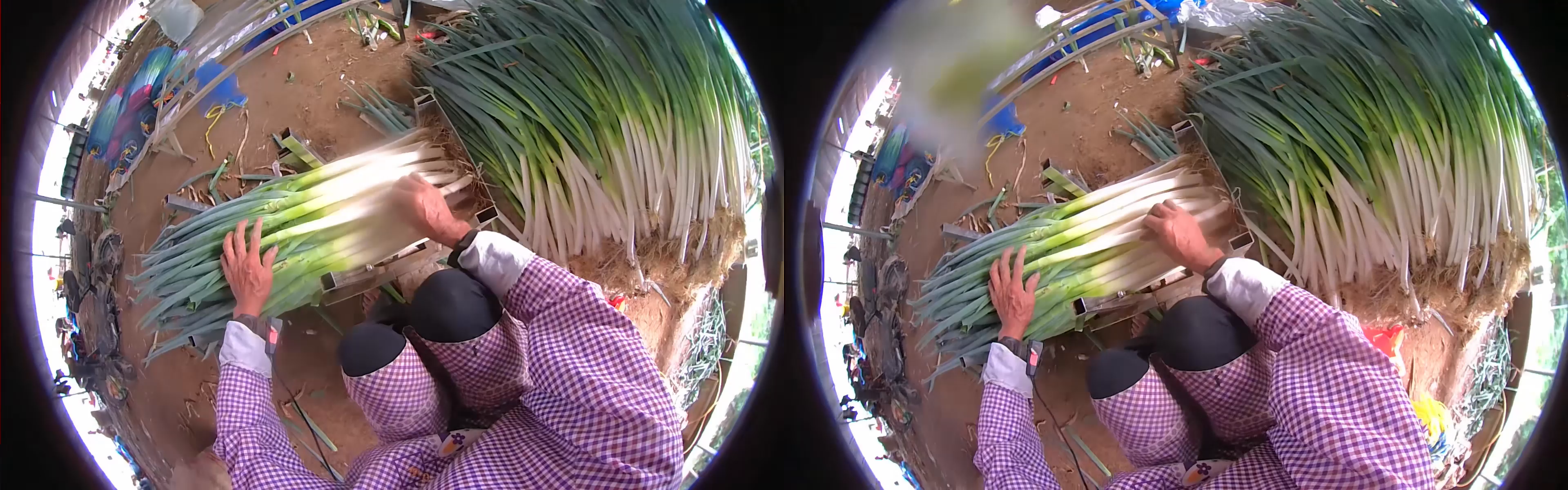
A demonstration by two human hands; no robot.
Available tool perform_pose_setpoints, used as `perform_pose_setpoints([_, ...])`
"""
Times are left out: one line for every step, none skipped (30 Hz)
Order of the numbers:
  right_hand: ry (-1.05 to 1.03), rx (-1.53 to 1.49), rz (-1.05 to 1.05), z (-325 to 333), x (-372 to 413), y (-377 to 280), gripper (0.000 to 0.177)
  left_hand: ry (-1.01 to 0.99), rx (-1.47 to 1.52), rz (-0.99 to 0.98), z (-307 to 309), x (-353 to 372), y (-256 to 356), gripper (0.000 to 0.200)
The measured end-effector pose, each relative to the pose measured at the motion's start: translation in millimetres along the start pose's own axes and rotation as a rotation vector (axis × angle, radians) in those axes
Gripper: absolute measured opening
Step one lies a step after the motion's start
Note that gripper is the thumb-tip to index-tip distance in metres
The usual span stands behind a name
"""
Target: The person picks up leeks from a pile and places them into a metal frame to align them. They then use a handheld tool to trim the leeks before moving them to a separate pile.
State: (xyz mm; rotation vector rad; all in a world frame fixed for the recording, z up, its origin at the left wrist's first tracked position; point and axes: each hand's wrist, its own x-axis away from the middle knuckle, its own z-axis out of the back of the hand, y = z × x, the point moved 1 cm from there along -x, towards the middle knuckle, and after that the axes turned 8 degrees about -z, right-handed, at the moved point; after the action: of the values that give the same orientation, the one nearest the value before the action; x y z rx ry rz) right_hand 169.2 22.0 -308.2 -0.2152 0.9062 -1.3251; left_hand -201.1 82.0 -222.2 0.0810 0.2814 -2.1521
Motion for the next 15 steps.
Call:
perform_pose_setpoints([-0.014,-0.003,-0.004,3,-3,-1,0.022,0.001,-0.002,0.005,1,0,2,0.070])
perform_pose_setpoints([0.002,-0.040,-0.060,0,-5,0,0.023,0.008,0.011,0.001,1,-1,2,0.068])
perform_pose_setpoints([0.006,0.055,-0.059,-1,-5,1,0.025,0.024,0.014,-0.008,0,-1,2,0.067])
perform_pose_setpoints([0.009,0.145,-0.058,-3,-3,3,0.027,0.037,0.012,-0.014,-1,0,3,0.067])
perform_pose_setpoints([0.015,0.233,-0.059,-5,0,4,0.029,0.047,0.008,-0.024,0,1,3,0.066])
perform_pose_setpoints([0.043,0.199,-0.073,-5,-1,5,0.031,0.076,0.004,-0.046,3,2,4,0.064])
perform_pose_setpoints([0.070,0.166,-0.087,-4,-2,8,0.032,0.061,0.015,-0.061,4,5,5,0.063])
perform_pose_setpoints([0.011,0.128,-0.141,-3,-2,10,0.033,0.044,0.028,-0.075,5,9,5,0.063])
perform_pose_setpoints([0.007,0.111,-0.140,-5,-2,13,0.032,0.029,0.042,-0.091,6,13,6,0.062])
perform_pose_setpoints([0.004,0.097,-0.137,-7,-3,18,0.032,0.074,0.039,-0.096,7,15,8,0.058])
perform_pose_setpoints([0.000,0.083,-0.135,-10,-2,22,0.032,0.083,0.059,-0.102,7,18,8,0.056])
perform_pose_setpoints([-0.035,0.054,-0.154,-8,-1,22,0.035,0.091,0.079,-0.106,9,18,8,0.054])
perform_pose_setpoints([-0.044,0.046,-0.156,-7,-1,22,0.035,0.099,0.100,-0.111,10,18,8,0.053])
perform_pose_setpoints([-0.054,0.040,-0.159,-7,-2,22,0.036,0.152,0.117,-0.123,12,17,10,0.044])
perform_pose_setpoints([-0.061,0.034,-0.163,-7,-2,24,0.036,0.166,0.122,-0.124,12,18,10,0.042])
